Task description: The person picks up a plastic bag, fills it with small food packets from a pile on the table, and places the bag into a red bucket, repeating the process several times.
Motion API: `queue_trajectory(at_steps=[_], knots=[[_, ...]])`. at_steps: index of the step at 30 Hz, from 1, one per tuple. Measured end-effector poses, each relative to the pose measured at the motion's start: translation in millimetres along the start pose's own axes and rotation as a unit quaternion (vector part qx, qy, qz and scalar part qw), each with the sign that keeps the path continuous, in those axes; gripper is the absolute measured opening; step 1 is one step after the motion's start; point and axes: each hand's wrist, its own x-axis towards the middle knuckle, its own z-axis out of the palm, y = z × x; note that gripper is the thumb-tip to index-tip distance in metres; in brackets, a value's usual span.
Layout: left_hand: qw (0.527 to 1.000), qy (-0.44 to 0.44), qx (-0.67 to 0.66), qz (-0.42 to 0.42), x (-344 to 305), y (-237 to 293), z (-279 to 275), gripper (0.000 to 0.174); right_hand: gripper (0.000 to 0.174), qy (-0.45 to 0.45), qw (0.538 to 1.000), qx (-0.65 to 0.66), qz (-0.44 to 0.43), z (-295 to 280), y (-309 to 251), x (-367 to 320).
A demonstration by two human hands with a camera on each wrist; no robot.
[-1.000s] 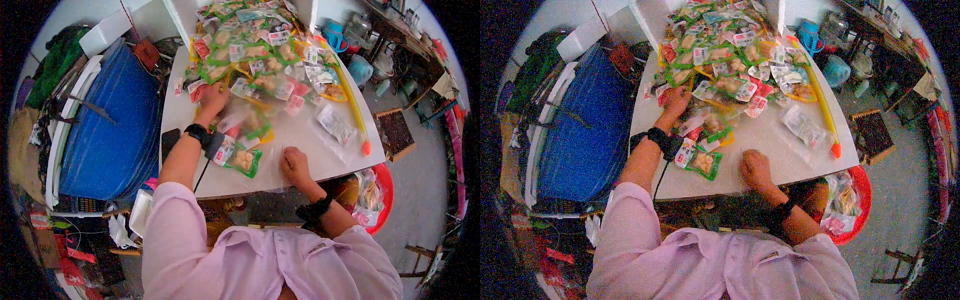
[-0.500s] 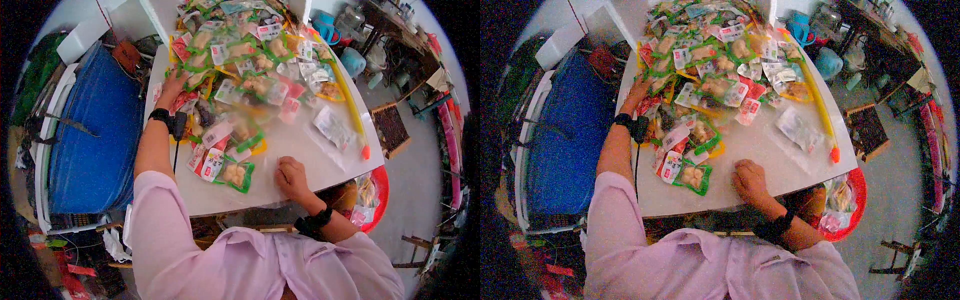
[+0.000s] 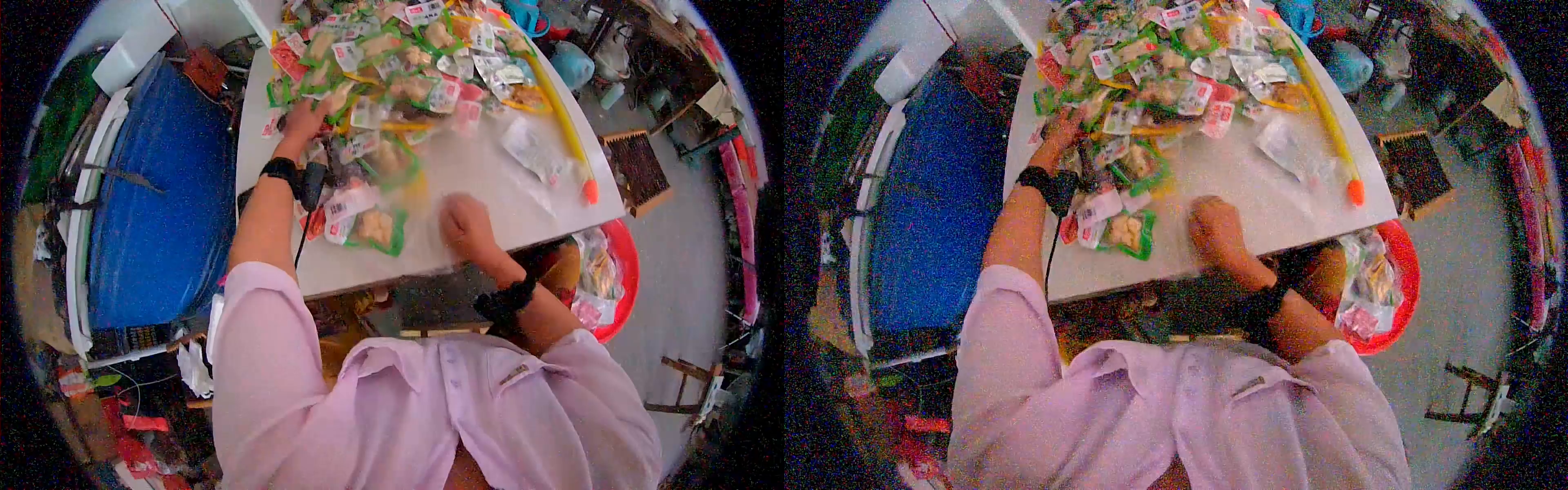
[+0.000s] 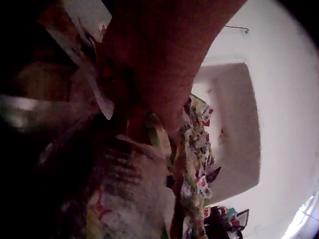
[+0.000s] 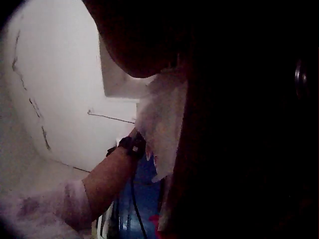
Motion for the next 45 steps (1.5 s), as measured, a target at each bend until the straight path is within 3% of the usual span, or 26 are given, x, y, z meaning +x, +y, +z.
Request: queue_trajectory(at_steps=[1,3,5,6,8,9,10,11,13,14,16,17,20,22,25,27,29,30,36,38,40,43,45], knots=[[1.0,0.014,-0.025,-0.001,-10,13,-12,0.062,0.01,0.003,1.0,-0.001,0.007,0,-1,-1],[0.996,0.053,0.044,-0.052,-3,-15,9,0.055,0.011,0.014,1.0,0.014,0.007,0,1,-1],[0.994,0.073,-0.017,-0.074,-38,25,-31,0.053,0.013,0.035,0.998,0.044,-0.005,8,11,-4],[0.984,0.099,-0.072,-0.133,-62,61,-56,0.048,0.013,0.04,0.996,0.073,-0.008,11,18,-7],[0.967,0.034,-0.231,-0.102,-108,101,-88,0.043,0.014,0.049,0.99,0.13,-0.016,14,29,-12],[0.947,0.001,-0.308,-0.085,-122,108,-94,0.041,0.014,0.035,0.972,0.223,0.064,7,21,-14],[0.978,0.129,-0.162,0.026,-130,92,-75,0.034,0.015,0.02,0.939,0.312,0.144,-8,8,-14],[0.978,0.155,-0.137,0.039,-138,78,-57,0.034,0.015,0.007,0.891,0.396,0.221,-20,-2,-13],[0.973,0.206,-0.087,0.064,-190,105,-54,0.033,0.013,-0.042,0.879,0.429,0.204,-42,-8,-16],[0.968,0.153,-0.198,0.01,-209,108,-44,0.033,0.014,-0.061,0.86,0.458,0.216,-55,-18,-18],[0.947,0.095,-0.306,-0.012,-249,136,-41,0.033,0.014,-0.103,0.843,0.491,0.196,-77,-31,-25],[0.948,0.091,-0.305,0.019,-268,164,-55,0.032,0.014,-0.11,0.841,0.494,0.191,-84,-37,-29],[0.94,0.01,-0.341,-0.005,-302,213,-69,0.026,0.013,-0.118,0.844,0.492,0.176,-92,-48,-34],[0.954,0.046,-0.292,0.043,-306,222,-58,0.027,0.012,-0.102,0.855,0.48,0.17,-85,-44,-33],[0.976,0.058,-0.198,0.072,-298,220,-43,0.035,0.012,-0.047,0.821,0.533,0.201,-78,-44,-33],[0.986,0.101,-0.074,0.109,-291,220,-41,0.037,0.011,-0.017,0.9,0.433,0.049,-70,-28,-33],[0.986,0.071,-0.079,0.127,-286,221,-39,0.039,0.011,0.007,0.94,0.342,-0.014,-73,-15,-34],[0.986,0.056,-0.081,0.137,-283,221,-38,0.039,0.012,0.015,0.951,0.308,0.0,-82,-20,-35],[0.989,0.034,-0.055,0.133,-249,239,-32,0.026,0.012,0.092,0.925,0.368,-0.035,-99,-4,-33],[0.988,0.06,-0.055,0.134,-228,230,1,0.021,0.013,0.088,0.904,0.418,0.018,-109,-10,-34],[0.986,0.08,-0.066,0.132,-211,230,14,0.018,0.014,0.071,0.856,0.498,0.12,-135,-40,-41],[0.981,0.116,-0.099,0.121,-203,237,16,0.017,0.015,0.01,0.881,0.46,0.109,-147,-46,-44],[0.973,0.16,-0.128,0.107,-203,244,14,0.019,0.015,-0.034,0.863,0.491,0.111,-150,-54,-46]])
